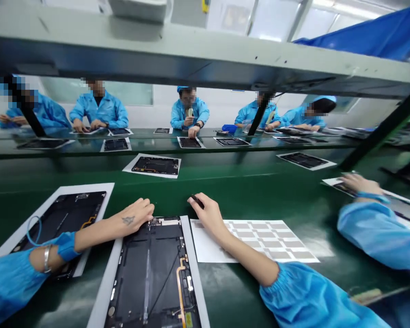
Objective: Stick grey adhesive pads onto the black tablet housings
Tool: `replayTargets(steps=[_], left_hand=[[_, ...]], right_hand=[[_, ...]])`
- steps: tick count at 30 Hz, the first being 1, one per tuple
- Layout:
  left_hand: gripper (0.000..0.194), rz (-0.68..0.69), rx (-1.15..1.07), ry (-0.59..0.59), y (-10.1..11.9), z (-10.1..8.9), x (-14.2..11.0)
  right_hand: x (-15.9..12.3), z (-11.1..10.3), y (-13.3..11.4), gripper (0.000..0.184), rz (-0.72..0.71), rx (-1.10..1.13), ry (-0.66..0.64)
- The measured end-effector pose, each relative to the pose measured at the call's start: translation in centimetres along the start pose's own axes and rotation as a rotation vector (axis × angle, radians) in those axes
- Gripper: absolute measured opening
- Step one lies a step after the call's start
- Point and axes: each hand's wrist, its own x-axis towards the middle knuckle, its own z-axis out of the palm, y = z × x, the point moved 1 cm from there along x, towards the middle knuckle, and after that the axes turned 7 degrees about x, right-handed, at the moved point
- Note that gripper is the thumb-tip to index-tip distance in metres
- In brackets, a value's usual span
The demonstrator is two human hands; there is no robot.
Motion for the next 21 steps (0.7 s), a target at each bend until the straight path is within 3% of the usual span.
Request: replayTargets(steps=[3, 6, 9, 11, 13, 16, 18, 21], left_hand=[[0.022, -0.076, -0.075, -0.032, -0.1, -1.5, 0.0], [0.019, -0.122, -0.29, -0.129, -0.5, -3.5, 0.4], [0.034, -0.111, -0.45, -0.253, -2.1, -6.6, 1.3], [0.04, -0.115, -0.432, -0.255, -4.3, -9.4, 1.7], [0.041, -0.261, -0.36, -0.139, -7.8, -12.2, 1.4], [0.042, -0.666, -0.24, 0.202, -14.3, -15.5, -0.7], [0.041, -0.816, -0.168, 0.316, -18.1, -16.5, -2.9], [0.038, -0.94, -0.098, 0.371, -21.9, -16.9, -6.2]], right_hand=[[0.2, 0.2, 0.3, 0.041, 0.036, 0.054, 0.064], [0.1, 0.0, -0.1, 0.042, 0.025, 0.106, 0.103], [0.1, -0.7, -1.0, 0.041, -0.016, 0.169, 0.164], [0.1, -1.5, -1.8, 0.039, -0.043, 0.202, 0.226], [0.0, -2.3, -2.5, 0.038, -0.055, 0.214, 0.279], [-0.3, -3.0, -3.3, 0.036, -0.062, 0.221, 0.296], [-0.5, -3.0, -3.7, 0.034, -0.073, 0.225, 0.275], [-0.7, -2.7, -3.9, 0.032, -0.11, 0.223, 0.234]])
